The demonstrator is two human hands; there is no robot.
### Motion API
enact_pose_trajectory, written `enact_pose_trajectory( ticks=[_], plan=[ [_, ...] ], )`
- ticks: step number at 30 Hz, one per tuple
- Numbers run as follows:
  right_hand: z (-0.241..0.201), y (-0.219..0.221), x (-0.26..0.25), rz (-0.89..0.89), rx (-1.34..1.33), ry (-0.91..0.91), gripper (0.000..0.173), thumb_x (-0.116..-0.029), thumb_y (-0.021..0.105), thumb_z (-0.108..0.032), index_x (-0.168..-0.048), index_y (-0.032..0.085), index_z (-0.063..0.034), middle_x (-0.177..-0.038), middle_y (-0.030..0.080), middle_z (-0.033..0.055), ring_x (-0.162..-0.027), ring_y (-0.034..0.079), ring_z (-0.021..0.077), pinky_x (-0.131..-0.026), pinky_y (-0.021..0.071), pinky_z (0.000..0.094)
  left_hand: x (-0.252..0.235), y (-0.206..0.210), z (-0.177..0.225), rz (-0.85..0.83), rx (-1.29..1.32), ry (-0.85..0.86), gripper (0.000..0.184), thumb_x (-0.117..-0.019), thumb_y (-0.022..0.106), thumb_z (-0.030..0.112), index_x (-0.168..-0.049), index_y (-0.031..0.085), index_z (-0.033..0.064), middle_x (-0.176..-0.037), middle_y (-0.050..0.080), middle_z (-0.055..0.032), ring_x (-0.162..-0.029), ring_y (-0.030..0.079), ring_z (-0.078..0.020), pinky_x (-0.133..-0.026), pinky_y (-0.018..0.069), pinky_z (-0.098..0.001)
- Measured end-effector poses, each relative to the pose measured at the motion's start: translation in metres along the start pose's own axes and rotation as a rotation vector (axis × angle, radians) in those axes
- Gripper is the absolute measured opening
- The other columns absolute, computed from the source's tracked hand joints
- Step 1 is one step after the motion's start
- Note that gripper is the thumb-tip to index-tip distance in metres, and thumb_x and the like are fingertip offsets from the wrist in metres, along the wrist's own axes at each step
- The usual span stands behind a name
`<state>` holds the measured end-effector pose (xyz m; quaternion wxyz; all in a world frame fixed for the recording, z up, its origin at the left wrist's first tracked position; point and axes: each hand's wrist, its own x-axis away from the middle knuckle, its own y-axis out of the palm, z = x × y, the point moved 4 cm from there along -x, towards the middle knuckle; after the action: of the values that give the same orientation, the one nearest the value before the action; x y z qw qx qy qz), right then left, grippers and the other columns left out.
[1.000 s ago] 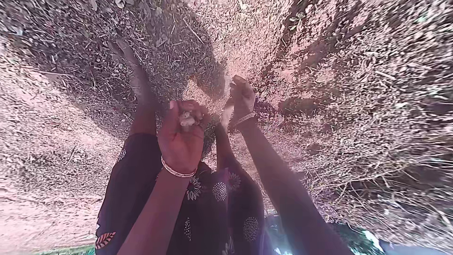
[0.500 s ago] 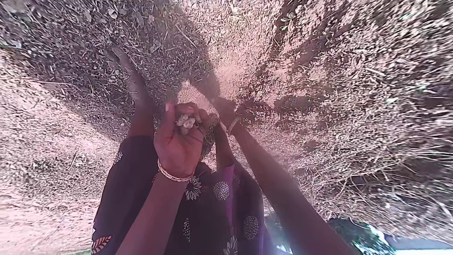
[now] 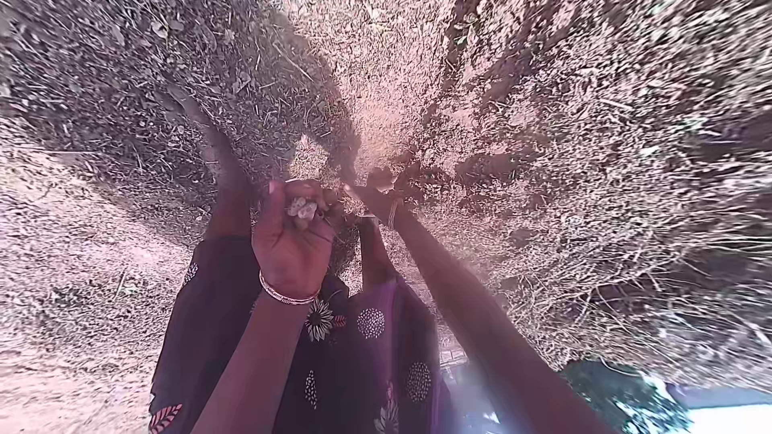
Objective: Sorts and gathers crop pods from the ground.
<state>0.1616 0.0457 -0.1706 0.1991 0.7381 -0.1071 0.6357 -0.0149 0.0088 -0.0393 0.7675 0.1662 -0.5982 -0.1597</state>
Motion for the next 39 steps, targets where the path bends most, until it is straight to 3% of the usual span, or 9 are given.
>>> enact_pose_trajectory(
  ticks=[2,6,13,16,19,24,32,36,39],
  plan=[
    [0.017,-0.028,-0.014,0.260,0.059,-0.078,0.045,-0.1101,0.049,-0.032,-0.138,0.061,0.0014,-0.144,0.057,0.0246,-0.138,0.051,0.0350,-0.117,0.0377,0.0533,0.000,-0.001,0.000,-0.017,0.002,0.003,0.051,-0.1103,0.027,0.035,-0.089,0.071,0.0194,-0.089,0.069,0.0018,-0.088,0.069,-0.0138,-0.086,0.0583,-0.0355],
    [0.046,-0.070,-0.099,0.756,-0.207,-0.062,0.058,-0.1076,0.050,-0.039,-0.159,0.041,-0.0139,-0.166,0.029,0.0231,-0.153,0.029,0.0393,-0.122,0.0312,0.0532,0.000,-0.005,-0.002,-0.006,0.019,0.004,0.050,-0.1103,0.029,0.036,-0.090,0.071,0.0177,-0.087,0.069,0.0008,-0.086,0.069,-0.0147,-0.086,0.0587,-0.0351],
    [-0.005,0.048,-0.052,0.255,-0.151,-0.112,0.063,-0.1067,0.056,-0.026,-0.159,0.032,-0.0005,-0.159,0.042,0.0243,-0.146,0.044,0.0336,-0.120,0.0359,0.0498,-0.002,-0.009,-0.003,0.052,0.003,0.001,0.053,-0.1104,0.023,0.037,-0.089,0.069,0.0202,-0.086,0.068,0.0022,-0.085,0.067,-0.0132,-0.084,0.0573,-0.0339],
    [-0.014,0.043,-0.005,0.046,-0.069,-0.264,0.045,-0.1068,0.055,-0.018,-0.146,0.051,0.0051,-0.146,0.056,0.0241,-0.137,0.053,0.0286,-0.117,0.0395,0.0429,-0.003,-0.001,-0.001,0.050,0.002,-0.004,0.053,-0.1099,0.024,0.037,-0.088,0.069,0.0212,-0.085,0.068,0.0027,-0.085,0.068,-0.0133,-0.085,0.0582,-0.0347],
    [-0.008,-0.016,-0.020,0.416,0.106,-0.185,0.038,-0.1062,0.057,-0.024,-0.140,0.062,-0.0065,-0.147,0.056,0.0210,-0.140,0.050,0.0333,-0.116,0.0400,0.0498,-0.004,0.000,0.007,0.016,0.001,0.033,0.053,-0.1105,0.023,0.035,-0.089,0.068,0.0183,-0.085,0.067,0.0006,-0.085,0.068,-0.0149,-0.086,0.0578,-0.0361],
    [-0.021,-0.115,-0.090,1.019,0.161,0.143,0.072,-0.0991,0.063,-0.042,-0.162,0.035,-0.0212,-0.170,0.026,0.0129,-0.157,0.025,0.0344,-0.122,0.0213,0.0650,-0.006,-0.013,0.005,0.045,0.096,0.043,0.057,-0.1099,0.024,0.043,-0.091,0.070,0.0171,-0.087,0.069,-0.0005,-0.085,0.069,-0.0159,-0.085,0.0588,-0.0370],
    [-0.038,-0.035,-0.060,0.264,-0.201,-0.309,0.047,-0.0962,0.063,0.001,-0.143,0.057,0.0014,-0.138,0.062,0.0231,-0.117,0.066,0.0265,-0.099,0.0540,0.0415,-0.005,-0.005,0.000,0.081,0.179,0.017,0.051,-0.1090,0.032,0.042,-0.087,0.071,0.0173,-0.084,0.070,-0.0010,-0.084,0.071,-0.0165,-0.084,0.0602,-0.0373],
    [-0.035,-0.073,-0.032,0.412,0.594,0.073,0.066,-0.0860,0.069,-0.004,-0.149,0.054,-0.0162,-0.161,0.042,0.0136,-0.121,0.064,0.0377,-0.092,0.0570,0.0568,-0.005,-0.003,0.003,0.044,0.189,0.007,0.050,-0.1086,0.035,0.041,-0.086,0.072,0.0164,-0.084,0.069,-0.0012,-0.083,0.070,-0.0163,-0.084,0.0593,-0.0364],
    [-0.079,-0.146,-0.045,0.564,0.876,0.350,0.052,-0.0892,0.068,-0.015,-0.140,0.059,-0.0038,-0.168,0.024,0.0213,-0.115,0.065,0.0457,-0.083,0.0564,0.0620,-0.007,-0.009,0.002,0.049,0.178,0.021,0.046,-0.1077,0.039,0.039,-0.085,0.074,0.0188,-0.083,0.069,0.0014,-0.082,0.069,-0.0142,-0.083,0.0595,-0.0354]
  ],
)
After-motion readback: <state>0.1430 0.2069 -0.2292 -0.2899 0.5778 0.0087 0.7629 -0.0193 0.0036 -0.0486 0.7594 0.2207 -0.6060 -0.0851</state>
